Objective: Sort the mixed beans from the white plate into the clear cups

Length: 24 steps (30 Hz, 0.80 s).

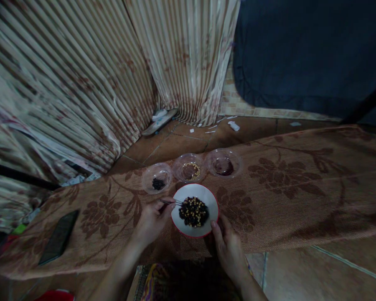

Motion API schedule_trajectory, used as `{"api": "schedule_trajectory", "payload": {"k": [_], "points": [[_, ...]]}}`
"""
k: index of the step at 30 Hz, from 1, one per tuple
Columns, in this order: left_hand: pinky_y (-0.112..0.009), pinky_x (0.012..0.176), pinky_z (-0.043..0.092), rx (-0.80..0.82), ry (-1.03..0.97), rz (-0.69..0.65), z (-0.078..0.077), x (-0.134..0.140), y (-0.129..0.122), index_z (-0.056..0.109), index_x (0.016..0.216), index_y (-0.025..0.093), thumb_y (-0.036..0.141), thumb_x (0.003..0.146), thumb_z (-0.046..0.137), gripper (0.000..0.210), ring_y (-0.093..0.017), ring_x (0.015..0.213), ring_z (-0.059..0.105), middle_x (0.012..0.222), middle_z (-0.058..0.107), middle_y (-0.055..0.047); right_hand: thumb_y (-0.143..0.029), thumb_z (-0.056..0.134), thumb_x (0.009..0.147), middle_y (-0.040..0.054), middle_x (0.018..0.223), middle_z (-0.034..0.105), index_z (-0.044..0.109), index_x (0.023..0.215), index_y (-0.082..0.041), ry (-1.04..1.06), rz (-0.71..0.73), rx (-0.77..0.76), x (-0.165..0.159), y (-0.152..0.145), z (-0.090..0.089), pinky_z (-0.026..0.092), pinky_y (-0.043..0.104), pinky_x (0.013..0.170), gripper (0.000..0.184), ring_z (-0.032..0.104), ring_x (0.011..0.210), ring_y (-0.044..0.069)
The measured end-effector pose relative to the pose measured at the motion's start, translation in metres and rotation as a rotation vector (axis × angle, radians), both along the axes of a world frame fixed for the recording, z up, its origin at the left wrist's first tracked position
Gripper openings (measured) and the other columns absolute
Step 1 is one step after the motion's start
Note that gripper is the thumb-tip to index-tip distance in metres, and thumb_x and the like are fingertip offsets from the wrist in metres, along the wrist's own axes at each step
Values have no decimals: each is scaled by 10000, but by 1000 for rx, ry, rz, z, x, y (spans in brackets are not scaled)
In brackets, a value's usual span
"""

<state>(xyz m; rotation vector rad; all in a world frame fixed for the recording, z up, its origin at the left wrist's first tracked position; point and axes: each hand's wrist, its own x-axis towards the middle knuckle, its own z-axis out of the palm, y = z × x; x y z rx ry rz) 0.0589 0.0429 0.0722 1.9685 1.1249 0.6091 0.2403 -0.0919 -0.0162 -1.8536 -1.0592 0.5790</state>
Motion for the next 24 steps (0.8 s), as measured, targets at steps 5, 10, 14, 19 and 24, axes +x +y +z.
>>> {"api": "schedule_trajectory", "payload": {"k": [5, 10, 14, 19, 24], "points": [[-214, 649, 498, 15, 19, -7, -2, 0, 0, 693, 949, 200, 317, 920, 528, 205, -151, 730, 679, 834, 733, -11, -510, 404, 942, 116, 1100, 721, 607, 1169, -181, 19, 5, 1, 0, -1, -3, 554, 299, 792, 448, 696, 987, 243], [-219, 663, 504, 13, 4, -7, -3, 1, 0, 698, 938, 195, 307, 909, 536, 199, -153, 740, 683, 859, 741, -17, -513, 406, 942, 126, 1117, 714, 608, 1169, -180, 11, 5, -2, 1, -1, -3, 545, 300, 819, 452, 690, 1007, 243], [-218, 657, 497, 35, 9, 5, -2, 2, 0, 702, 939, 194, 298, 903, 542, 194, -146, 720, 676, 845, 740, -12, -531, 397, 940, 128, 1119, 713, 598, 1186, -177, 28, 3, -20, 1, -1, -4, 544, 301, 823, 475, 684, 1030, 245], [-203, 615, 475, 34, 16, -3, -1, 2, -1, 699, 934, 205, 304, 911, 533, 194, -133, 694, 660, 836, 733, 1, -541, 393, 936, 135, 1136, 708, 597, 1194, -167, 28, -1, -27, 2, -1, -6, 547, 306, 824, 498, 686, 1023, 246], [-210, 611, 478, 15, 9, 8, -3, 3, 0, 694, 942, 196, 323, 917, 522, 216, -137, 667, 643, 777, 710, -4, -535, 397, 936, 124, 1120, 714, 612, 1175, -173, 8, -10, -11, 1, 0, -5, 553, 302, 812, 484, 689, 1014, 245]]}}
